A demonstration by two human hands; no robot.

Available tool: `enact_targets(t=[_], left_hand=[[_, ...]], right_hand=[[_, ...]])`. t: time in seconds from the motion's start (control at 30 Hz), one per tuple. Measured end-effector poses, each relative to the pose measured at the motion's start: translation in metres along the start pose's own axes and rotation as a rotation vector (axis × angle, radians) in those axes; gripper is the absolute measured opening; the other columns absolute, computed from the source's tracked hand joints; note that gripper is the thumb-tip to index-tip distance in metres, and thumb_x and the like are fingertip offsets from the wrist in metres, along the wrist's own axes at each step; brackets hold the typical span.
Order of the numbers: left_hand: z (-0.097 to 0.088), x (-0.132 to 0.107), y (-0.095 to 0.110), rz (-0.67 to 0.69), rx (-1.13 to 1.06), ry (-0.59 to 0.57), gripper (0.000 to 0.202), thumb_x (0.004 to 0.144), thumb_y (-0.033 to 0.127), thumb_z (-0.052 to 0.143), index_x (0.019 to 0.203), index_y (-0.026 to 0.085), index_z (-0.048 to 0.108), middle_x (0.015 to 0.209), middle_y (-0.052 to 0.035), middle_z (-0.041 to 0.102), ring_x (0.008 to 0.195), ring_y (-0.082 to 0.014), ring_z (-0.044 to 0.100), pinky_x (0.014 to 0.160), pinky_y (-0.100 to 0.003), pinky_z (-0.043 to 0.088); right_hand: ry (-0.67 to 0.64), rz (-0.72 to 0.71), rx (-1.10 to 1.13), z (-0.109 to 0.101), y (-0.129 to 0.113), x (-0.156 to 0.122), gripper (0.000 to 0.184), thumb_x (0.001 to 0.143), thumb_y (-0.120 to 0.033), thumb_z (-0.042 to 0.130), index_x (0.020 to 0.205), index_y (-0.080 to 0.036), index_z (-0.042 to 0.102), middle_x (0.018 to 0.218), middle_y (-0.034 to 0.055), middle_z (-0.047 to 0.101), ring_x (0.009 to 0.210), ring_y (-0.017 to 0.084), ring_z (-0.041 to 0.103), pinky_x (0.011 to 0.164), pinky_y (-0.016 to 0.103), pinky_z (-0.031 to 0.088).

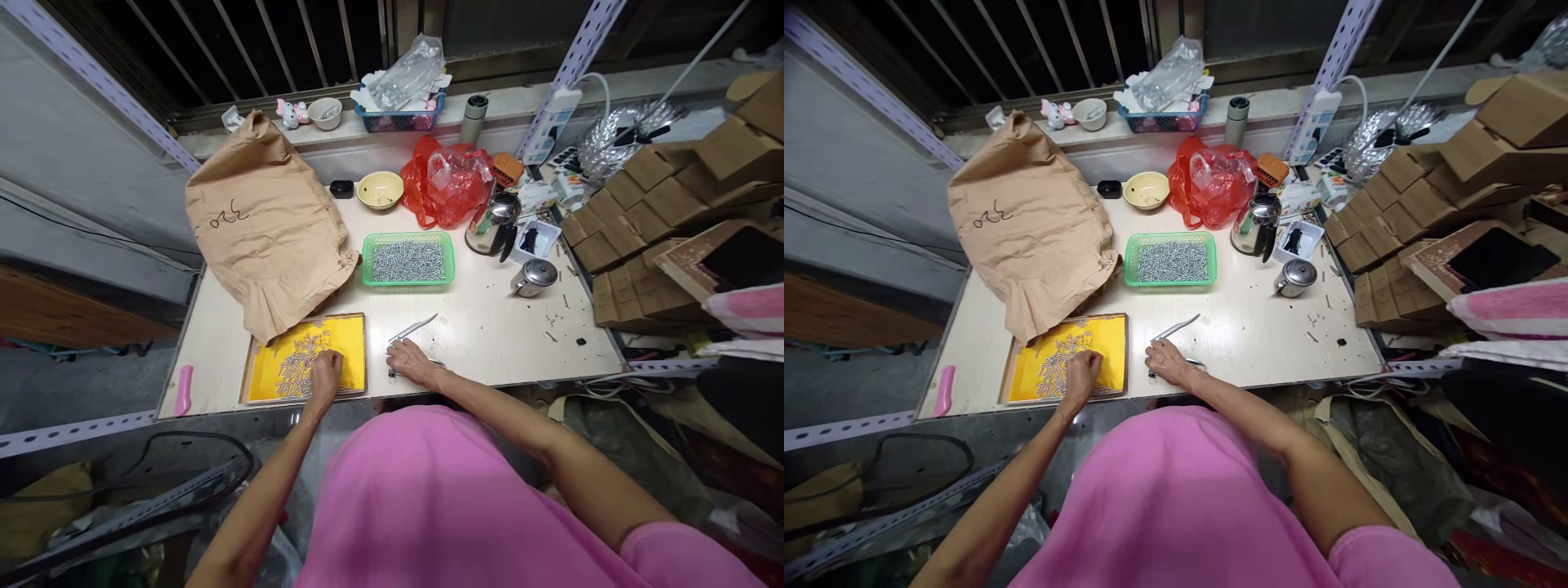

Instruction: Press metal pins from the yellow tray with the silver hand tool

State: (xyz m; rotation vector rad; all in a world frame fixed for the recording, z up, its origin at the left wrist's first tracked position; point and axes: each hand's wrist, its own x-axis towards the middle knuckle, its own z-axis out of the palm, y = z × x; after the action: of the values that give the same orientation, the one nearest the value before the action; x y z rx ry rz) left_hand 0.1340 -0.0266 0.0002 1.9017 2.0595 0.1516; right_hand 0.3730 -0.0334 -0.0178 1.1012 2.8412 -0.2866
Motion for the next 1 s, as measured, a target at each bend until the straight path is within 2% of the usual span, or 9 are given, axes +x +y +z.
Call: enact_targets(t=[0.13,0.33,0.43,0.53,0.63,0.7,0.77,0.87,1.0], left_hand=[[0.001,-0.010,0.016,-0.177,-0.331,-0.066,0.024,0.080,0.032,0.048,0.072,0.016,0.065,0.071,-0.0038,0.065,0.067,-0.0165,0.063,0.065,-0.026,0.048],[-0.003,-0.018,0.030,-0.494,-0.910,-0.196,0.023,0.066,0.037,0.065,0.071,0.015,0.061,0.061,0.0025,0.058,0.053,-0.0115,0.057,0.053,-0.024,0.051],[-0.007,-0.021,0.032,-0.566,-1.064,-0.228,0.030,0.059,0.037,0.073,0.075,0.015,0.061,0.064,0.0028,0.059,0.051,-0.0091,0.053,0.049,-0.023,0.050],[-0.007,-0.025,0.036,-0.560,-1.131,-0.304,0.036,0.054,0.038,0.079,0.073,0.014,0.061,0.059,0.0043,0.056,0.048,-0.0072,0.050,0.050,-0.022,0.050],[-0.002,-0.026,0.045,-0.525,-1.157,-0.385,0.042,0.051,0.041,0.082,0.076,0.013,0.062,0.054,0.0064,0.051,0.046,-0.0062,0.048,0.054,-0.022,0.051],[0.006,-0.023,0.052,-0.505,-1.146,-0.420,0.043,0.051,0.042,0.083,0.074,0.013,0.063,0.052,0.0070,0.049,0.046,-0.0059,0.047,0.054,-0.022,0.051],[0.014,-0.018,0.059,-0.493,-1.124,-0.442,0.040,0.051,0.042,0.083,0.069,0.013,0.062,0.050,0.0068,0.049,0.045,-0.0062,0.047,0.055,-0.023,0.052],[0.025,-0.010,0.067,-0.499,-1.089,-0.446,0.033,0.054,0.037,0.081,0.066,0.013,0.061,0.050,0.0056,0.051,0.047,-0.0076,0.050,0.055,-0.024,0.052],[0.032,-0.007,0.074,-0.468,-0.973,-0.459,0.023,0.061,0.032,0.075,0.065,0.014,0.062,0.050,0.0045,0.054,0.045,-0.0077,0.050,0.051,-0.022,0.049]], right_hand=[[0.008,-0.116,-0.050,0.004,0.001,0.009,0.020,0.091,-0.008,0.049,0.093,-0.014,0.069,0.103,0.0102,0.064,0.101,0.024,0.053,0.086,0.039,0.040],[0.012,-0.059,0.017,0.000,-0.006,0.017,0.017,0.091,-0.009,0.050,0.093,-0.012,0.066,0.100,0.0094,0.065,0.099,0.022,0.057,0.088,0.037,0.042],[0.120,0.143,0.171,-0.028,0.003,0.022,0.015,0.094,-0.017,0.050,0.096,-0.014,0.065,0.096,0.0071,0.066,0.089,0.018,0.060,0.082,0.032,0.044],[0.324,0.356,0.282,-0.077,0.028,0.030,0.019,0.097,-0.017,0.045,0.103,-0.016,0.063,0.094,0.0063,0.065,0.082,0.015,0.060,0.075,0.027,0.045],[0.532,0.551,0.205,-0.123,0.059,0.036,0.034,0.094,-0.017,0.049,0.127,-0.018,0.053,0.118,0.0125,0.061,0.104,0.022,0.057,0.088,0.035,0.044],[0.547,0.669,0.166,-0.136,0.072,0.033,0.042,0.093,-0.019,0.053,0.134,-0.018,0.048,0.128,0.0154,0.056,0.112,0.025,0.054,0.092,0.039,0.043],[0.421,0.697,0.198,-0.128,0.072,0.022,0.033,0.094,-0.021,0.050,0.127,-0.019,0.055,0.121,0.0137,0.060,0.107,0.024,0.057,0.088,0.036,0.044],[0.080,0.655,0.331,-0.087,0.053,-0.007,0.027,0.098,-0.023,0.041,0.102,-0.020,0.067,0.100,0.0081,0.065,0.088,0.019,0.063,0.074,0.029,0.046],[-0.161,0.612,0.374,-0.027,0.027,-0.047,0.018,0.092,-0.024,0.053,0.105,-0.020,0.065,0.114,0.0078,0.060,0.095,0.018,0.062,0.073,0.026,0.044]])
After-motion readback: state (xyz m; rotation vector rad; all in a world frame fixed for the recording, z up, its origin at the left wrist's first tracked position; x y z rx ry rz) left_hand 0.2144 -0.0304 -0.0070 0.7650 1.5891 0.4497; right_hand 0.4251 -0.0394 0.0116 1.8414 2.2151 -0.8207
